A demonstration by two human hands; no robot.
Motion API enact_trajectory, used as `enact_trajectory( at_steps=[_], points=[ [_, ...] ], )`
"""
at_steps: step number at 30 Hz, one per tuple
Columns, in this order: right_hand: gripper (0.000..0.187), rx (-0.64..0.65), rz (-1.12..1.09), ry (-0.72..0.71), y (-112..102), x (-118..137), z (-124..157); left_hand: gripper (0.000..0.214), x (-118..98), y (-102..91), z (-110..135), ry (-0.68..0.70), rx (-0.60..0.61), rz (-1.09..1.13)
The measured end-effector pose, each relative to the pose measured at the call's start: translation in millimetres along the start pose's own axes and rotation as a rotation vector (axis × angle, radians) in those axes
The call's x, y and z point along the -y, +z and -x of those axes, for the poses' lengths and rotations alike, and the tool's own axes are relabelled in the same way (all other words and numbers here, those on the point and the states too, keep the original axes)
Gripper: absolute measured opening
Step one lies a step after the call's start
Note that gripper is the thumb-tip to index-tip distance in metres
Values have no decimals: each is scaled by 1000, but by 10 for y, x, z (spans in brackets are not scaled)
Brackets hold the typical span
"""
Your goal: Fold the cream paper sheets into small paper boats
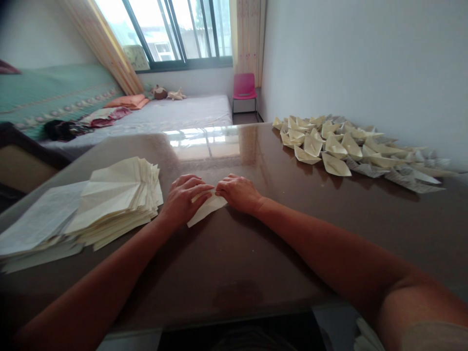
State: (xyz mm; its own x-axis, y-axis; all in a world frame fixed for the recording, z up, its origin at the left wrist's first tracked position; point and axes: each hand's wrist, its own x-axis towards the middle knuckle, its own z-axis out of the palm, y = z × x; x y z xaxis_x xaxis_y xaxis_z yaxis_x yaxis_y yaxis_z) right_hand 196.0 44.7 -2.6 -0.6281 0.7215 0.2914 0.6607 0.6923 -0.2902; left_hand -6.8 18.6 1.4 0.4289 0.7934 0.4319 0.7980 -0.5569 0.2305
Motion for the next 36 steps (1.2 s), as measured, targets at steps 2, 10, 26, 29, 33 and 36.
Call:
enact_trajectory(
  at_steps=[2, 10, 26, 29, 33, 36],
  points=[
    [24, 5, 17, -18, -9, 25, 1, 23, -28, -20, 4, 37, 6, -45],
    [31, 45, 120, -67, -27, 59, 9, 25, -79, -57, 5, 58, 62, -83],
    [26, -42, -160, 106, 14, -245, -1, 44, 147, -1, 28, -155, 43, 85],
    [24, -70, -269, 144, 31, -361, -24, 42, 211, -2, 23, -285, 36, 163],
    [23, -112, -338, 158, 37, -381, -28, 41, 229, -5, 15, -339, 77, 194],
    [24, -113, -361, 157, 33, -371, -28, 34, 241, -4, 8, -390, 79, 275]
  ],
)
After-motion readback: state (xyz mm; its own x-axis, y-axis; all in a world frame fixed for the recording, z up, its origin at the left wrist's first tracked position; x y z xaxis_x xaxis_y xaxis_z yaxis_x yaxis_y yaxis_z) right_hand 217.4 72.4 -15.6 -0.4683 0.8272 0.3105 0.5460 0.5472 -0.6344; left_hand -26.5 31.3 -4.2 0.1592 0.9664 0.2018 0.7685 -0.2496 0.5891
